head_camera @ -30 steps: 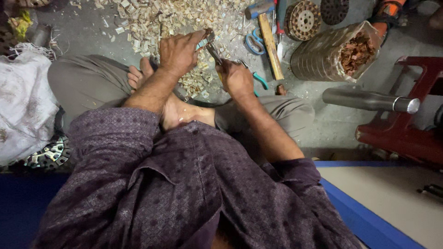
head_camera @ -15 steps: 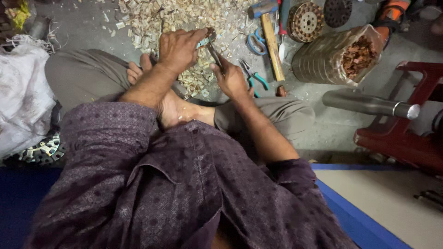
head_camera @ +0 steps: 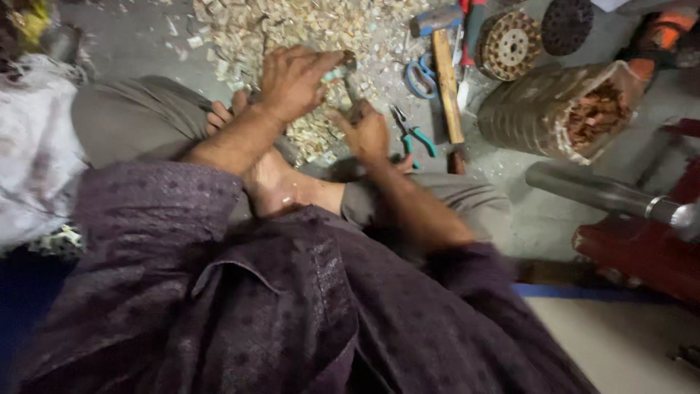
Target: The person sits on the floor and uses pliers to remove copper wire from a circular metal rotor. They then handle a cylindrical copper-wound component, rotating it and inspecting the windings by hand.
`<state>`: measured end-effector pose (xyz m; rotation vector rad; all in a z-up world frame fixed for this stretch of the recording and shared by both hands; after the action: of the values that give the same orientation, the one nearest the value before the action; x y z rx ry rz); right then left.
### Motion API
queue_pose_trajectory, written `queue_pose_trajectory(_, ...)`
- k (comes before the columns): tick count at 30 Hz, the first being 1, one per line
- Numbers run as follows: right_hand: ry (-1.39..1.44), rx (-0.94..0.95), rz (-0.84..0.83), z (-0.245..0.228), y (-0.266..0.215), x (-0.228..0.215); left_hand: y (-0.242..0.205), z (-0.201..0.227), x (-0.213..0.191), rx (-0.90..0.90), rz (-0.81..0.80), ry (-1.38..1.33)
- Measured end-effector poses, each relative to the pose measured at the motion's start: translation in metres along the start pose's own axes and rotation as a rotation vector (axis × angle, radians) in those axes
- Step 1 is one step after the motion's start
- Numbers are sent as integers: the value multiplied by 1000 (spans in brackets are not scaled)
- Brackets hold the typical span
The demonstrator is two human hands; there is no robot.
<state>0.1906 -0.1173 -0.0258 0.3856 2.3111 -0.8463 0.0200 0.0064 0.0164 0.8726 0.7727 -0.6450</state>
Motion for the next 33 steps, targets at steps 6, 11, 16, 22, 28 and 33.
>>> queue_pose_trajectory(6, -48, -200, 182, 2, 8, 3, -12, 0, -7, -126, -26, -72)
queue_pose_trajectory(11, 193, -380, 170, 11, -2, -15, -13, -4, -5, -241, -85, -103)
queue_pose_trajectory(16, -151, -138, 156, 22, -1, -25, -12, 9, -6, -129, -3, -73)
queue_pose_trajectory(22, 7, -134, -132, 14, 4, -32, -14, 10, -11, -210, 4, -96)
queue_pose_trajectory(28, 265, 55, -363, 3, -14, -40, -16, 8, -10, -243, 62, -67)
queue_pose_trajectory(33, 85, -26, -381, -8, -23, -46, -17, 8, -8, -209, 51, -22)
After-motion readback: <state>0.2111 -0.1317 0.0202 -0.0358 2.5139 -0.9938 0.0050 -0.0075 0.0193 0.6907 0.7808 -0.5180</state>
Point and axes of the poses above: each hand's wrist, its own y-axis towards the middle knuckle, its own x-axis out of the palm, z = x × y, the point moved 2 cm from there along y, towards the middle knuckle, and after that the axes turned 14 degrees about x, right-handed, at the moved point
